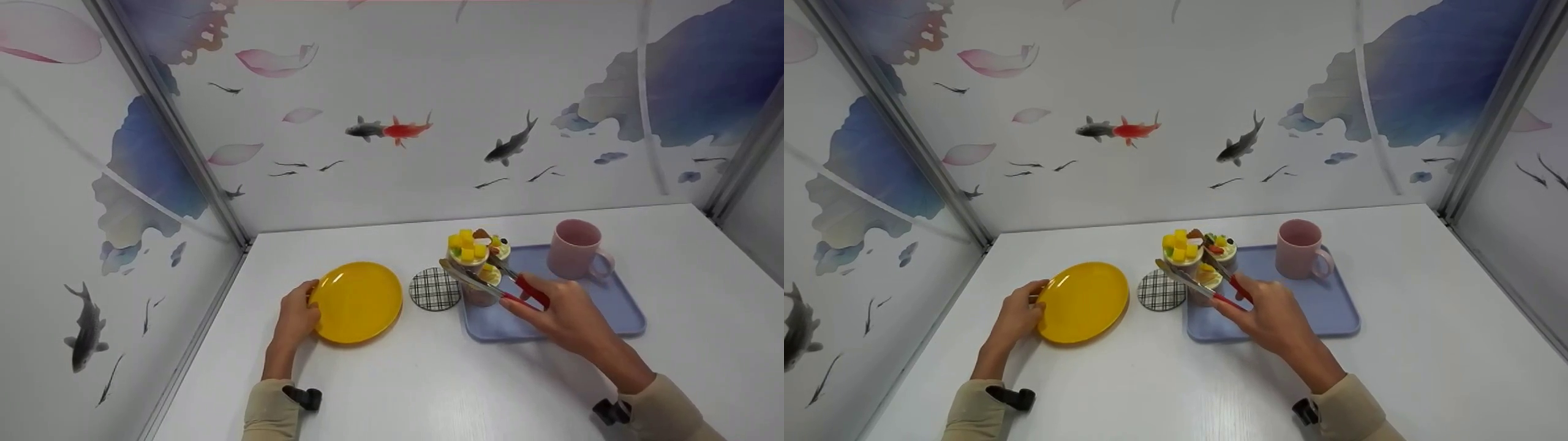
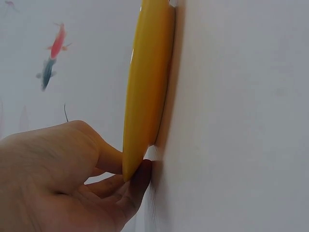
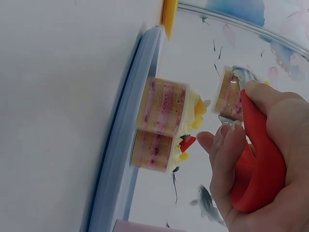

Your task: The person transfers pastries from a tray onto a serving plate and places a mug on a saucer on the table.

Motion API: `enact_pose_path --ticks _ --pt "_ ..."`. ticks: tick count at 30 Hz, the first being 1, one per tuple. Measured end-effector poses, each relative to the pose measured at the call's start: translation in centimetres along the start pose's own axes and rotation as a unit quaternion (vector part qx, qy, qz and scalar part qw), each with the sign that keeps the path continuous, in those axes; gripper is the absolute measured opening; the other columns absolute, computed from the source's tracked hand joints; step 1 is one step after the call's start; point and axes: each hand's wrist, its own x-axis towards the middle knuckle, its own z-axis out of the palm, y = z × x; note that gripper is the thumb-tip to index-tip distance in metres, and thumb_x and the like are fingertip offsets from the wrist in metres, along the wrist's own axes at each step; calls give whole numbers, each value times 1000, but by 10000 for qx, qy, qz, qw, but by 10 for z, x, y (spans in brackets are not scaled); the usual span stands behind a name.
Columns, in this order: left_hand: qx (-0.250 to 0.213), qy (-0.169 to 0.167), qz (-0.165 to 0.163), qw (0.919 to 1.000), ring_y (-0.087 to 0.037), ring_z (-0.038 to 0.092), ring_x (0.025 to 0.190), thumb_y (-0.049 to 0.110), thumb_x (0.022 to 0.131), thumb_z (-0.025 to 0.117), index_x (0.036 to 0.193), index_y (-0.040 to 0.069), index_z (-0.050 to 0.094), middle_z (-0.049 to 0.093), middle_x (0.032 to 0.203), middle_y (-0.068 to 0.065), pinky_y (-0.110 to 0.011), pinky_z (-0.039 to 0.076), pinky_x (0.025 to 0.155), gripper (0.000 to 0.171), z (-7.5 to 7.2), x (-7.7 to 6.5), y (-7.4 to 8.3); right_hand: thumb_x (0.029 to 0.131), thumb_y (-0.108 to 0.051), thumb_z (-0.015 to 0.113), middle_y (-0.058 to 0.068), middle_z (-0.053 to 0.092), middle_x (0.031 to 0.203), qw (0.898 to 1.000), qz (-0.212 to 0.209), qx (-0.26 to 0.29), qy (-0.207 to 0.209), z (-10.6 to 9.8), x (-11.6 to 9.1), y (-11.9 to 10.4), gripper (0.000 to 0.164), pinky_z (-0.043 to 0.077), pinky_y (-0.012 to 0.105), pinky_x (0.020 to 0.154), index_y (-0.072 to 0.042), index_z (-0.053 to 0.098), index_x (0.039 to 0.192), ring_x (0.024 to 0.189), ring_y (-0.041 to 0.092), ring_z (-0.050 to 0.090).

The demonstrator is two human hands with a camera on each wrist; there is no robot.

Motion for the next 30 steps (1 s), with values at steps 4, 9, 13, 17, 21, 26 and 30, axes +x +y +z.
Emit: enact_pose_path --ticks 4,9,13,17,21,26,30 --pt "63 79 94 9999 -36 62 135 -12 98 56 158 -2 51 59 156 -24 -54 48 123 60 0 0 -2 93 -56 82 5 81 99 9999 -113 60 48 5 0 -3 69 53 17 62 -7 73 140 80 18 64" --pt "115 164 209 9996 -38 63 134 -12 98 55 156 -4 52 61 153 -25 -54 50 121 59 0 0 -3 92 -55 83 0 79 91 9994 -294 138 112 14 1 -5 65 52 19 59 -9 75 137 74 13 60" --pt "46 139 126 9998 -38 62 136 -13 99 55 157 -2 51 60 154 -25 -55 49 123 59 0 0 -2 93 -59 80 0 80 95 9994 -267 199 -30 17 2 -9 69 53 19 61 -9 74 139 76 11 61" --pt "30 95 -22 9999 -37 60 139 -12 99 55 159 0 50 58 157 -23 -54 46 125 61 1 1 -1 92 -60 80 0 81 96 9993 -254 242 -127 21 3 -11 71 54 19 62 -10 73 141 77 12 63" --pt "51 68 -107 9999 -36 59 140 -11 99 56 160 1 49 57 158 -22 -54 44 127 62 1 2 -1 92 -60 80 -1 80 94 9992 -242 227 -208 26 4 -12 70 53 19 60 -9 74 140 75 12 61" --pt "69 69 -104 9999 -35 60 138 -10 99 56 159 1 50 58 158 -22 -54 45 126 62 1 2 -1 92 -65 77 -1 79 95 9988 -49 188 -456 30 7 -13 76 51 20 59 -9 71 143 77 14 60" --pt "78 66 -91 9999 -35 61 137 -10 99 55 159 1 50 59 157 -22 -53 46 125 61 1 2 -2 92 -68 75 -3 75 91 9980 32 159 -608 35 9 -15 79 50 20 59 -9 71 144 77 14 59"
